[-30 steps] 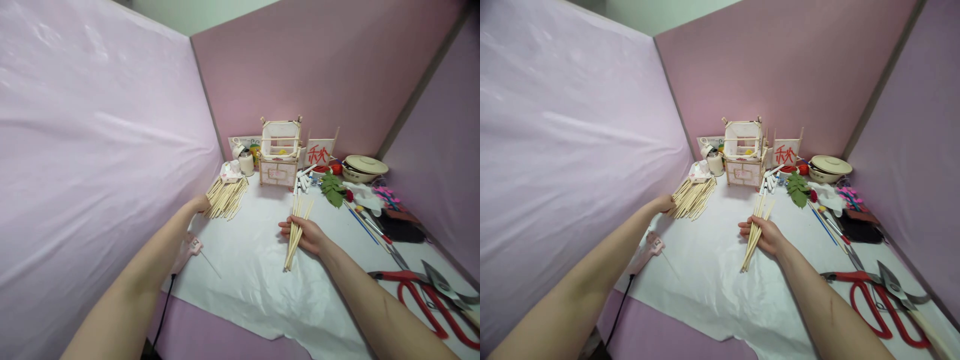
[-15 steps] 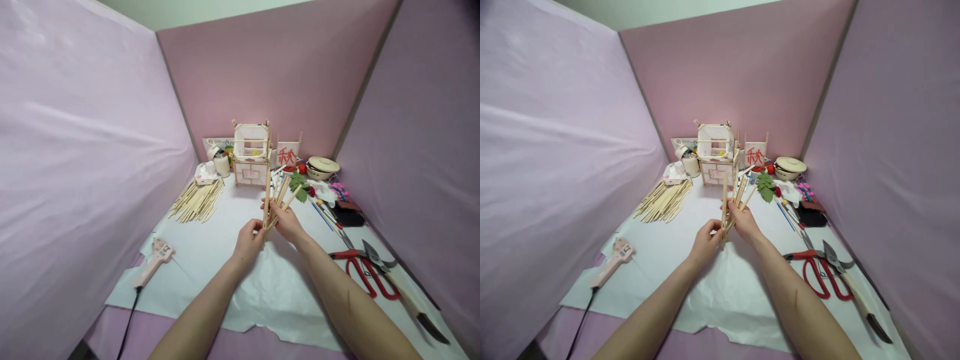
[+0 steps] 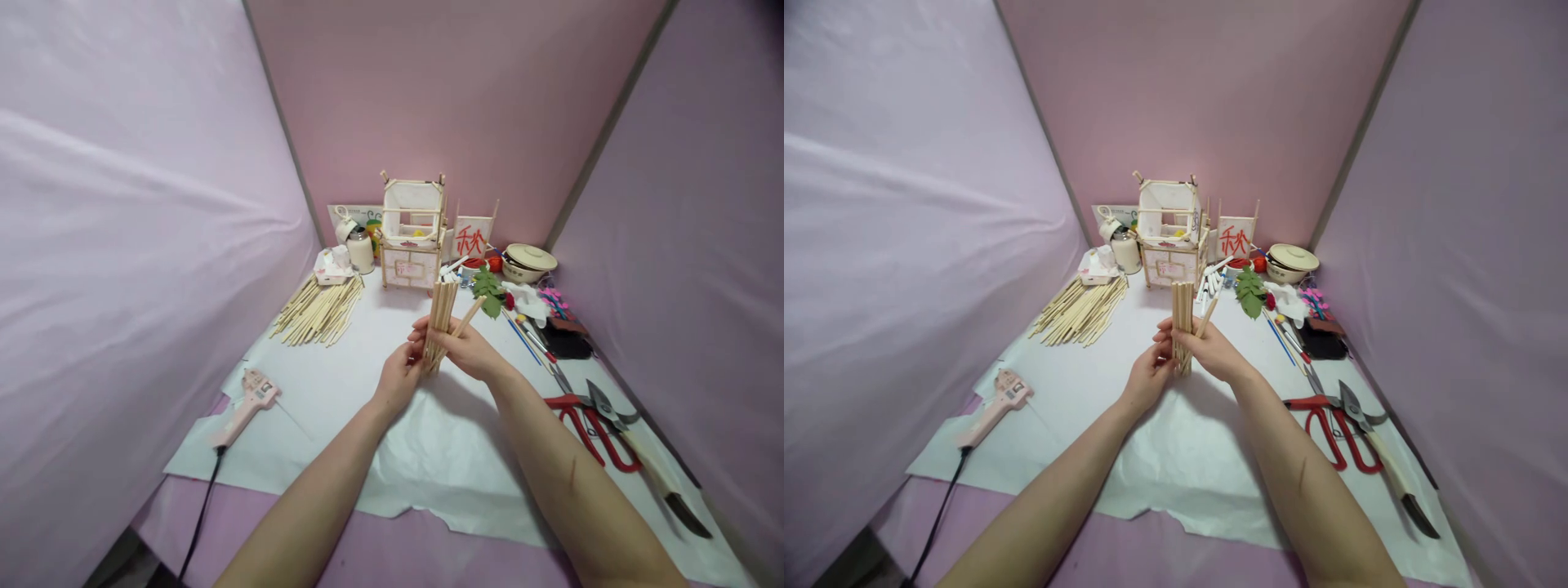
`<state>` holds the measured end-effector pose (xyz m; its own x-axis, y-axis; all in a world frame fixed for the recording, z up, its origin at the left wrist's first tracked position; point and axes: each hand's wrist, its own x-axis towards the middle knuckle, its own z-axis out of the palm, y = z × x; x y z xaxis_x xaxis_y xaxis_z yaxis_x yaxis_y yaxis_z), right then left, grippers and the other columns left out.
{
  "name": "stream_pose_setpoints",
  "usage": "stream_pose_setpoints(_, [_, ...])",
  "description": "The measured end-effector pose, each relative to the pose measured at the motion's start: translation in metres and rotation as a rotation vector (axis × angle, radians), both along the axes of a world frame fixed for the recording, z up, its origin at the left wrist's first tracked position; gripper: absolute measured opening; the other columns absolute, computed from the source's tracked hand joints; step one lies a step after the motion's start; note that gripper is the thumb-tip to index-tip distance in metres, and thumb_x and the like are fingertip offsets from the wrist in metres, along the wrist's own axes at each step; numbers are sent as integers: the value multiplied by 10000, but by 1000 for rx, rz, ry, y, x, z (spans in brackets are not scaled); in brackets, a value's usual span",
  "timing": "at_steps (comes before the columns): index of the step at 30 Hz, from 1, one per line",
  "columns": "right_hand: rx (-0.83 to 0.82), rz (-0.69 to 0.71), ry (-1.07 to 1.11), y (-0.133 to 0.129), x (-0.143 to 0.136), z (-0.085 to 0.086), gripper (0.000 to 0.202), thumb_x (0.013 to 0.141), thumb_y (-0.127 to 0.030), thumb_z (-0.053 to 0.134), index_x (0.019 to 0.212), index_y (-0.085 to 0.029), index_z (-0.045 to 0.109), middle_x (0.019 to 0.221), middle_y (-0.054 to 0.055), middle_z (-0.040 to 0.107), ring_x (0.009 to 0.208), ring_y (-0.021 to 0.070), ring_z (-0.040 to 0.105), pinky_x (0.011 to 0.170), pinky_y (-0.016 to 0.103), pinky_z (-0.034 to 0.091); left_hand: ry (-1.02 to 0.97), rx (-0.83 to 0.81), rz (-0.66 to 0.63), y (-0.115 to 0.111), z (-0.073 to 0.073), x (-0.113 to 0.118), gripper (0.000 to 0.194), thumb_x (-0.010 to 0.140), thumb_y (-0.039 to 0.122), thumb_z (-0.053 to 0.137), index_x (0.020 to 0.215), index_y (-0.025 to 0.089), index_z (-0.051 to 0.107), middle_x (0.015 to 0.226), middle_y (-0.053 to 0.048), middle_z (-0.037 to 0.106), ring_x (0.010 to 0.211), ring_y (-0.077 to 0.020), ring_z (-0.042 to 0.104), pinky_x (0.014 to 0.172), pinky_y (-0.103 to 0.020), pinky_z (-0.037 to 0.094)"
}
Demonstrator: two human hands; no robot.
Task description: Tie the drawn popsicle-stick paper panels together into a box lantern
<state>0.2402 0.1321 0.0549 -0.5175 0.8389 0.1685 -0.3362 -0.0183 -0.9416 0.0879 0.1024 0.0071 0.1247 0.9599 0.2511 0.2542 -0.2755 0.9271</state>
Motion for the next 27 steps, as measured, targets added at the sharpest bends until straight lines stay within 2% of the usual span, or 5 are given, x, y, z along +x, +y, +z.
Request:
stream_pose_setpoints(4, [4, 79, 2, -4, 5, 5, 274, 813, -340, 700, 1036, -190, 651, 1015, 90, 714, 955, 222, 673, 910, 410, 509, -79, -83, -97, 0, -1, -1, 266, 769, 172, 589, 1029, 143, 636, 1005, -74, 679, 868, -182, 617, 781, -300, 492])
stream_pose_setpoints(11, [37, 206, -66, -10, 6, 9, 318, 819, -308, 694, 1110, -192, 639, 1119, 107, 689, 1070, 239, 640, 957, 428, 492, -226, -333, -345, -6, -3, -1, 245, 747, 262, 654, 932, 105, 690, 939, -117, 712, 893, -227, 638, 840, -360, 475])
stream_pose_setpoints(19, [103, 72, -14, -14, 7, 25, 414, 809, -305, 708, 1191, -217, 577, 1123, 93, 683, 1038, 242, 651, 940, 451, 498, -174, -325, -298, -11, 7, 1, 228, 698, 315, 717, 794, 108, 713, 826, -96, 716, 786, -209, 633, 796, -345, 458])
stream_pose_setpoints(23, [82, 117, -19, -16, 8, 27, 366, 818, -344, 692, 1143, -202, 603, 1089, 94, 693, 1003, 240, 661, 919, 449, 508, -203, -394, -279, -12, 6, 1, 266, 650, 321, 767, 801, 107, 720, 818, -101, 722, 784, -223, 646, 805, -373, 475])
stream_pose_setpoints(27, [71, 211, -29, -20, 11, 29, 409, 823, -353, 685, 1188, -199, 581, 1117, 102, 685, 1053, 249, 641, 946, 454, 491, -225, -425, -403, -14, 5, 1, 332, 685, 355, 759, 902, 108, 719, 917, -127, 725, 869, -244, 663, 858, -395, 483])
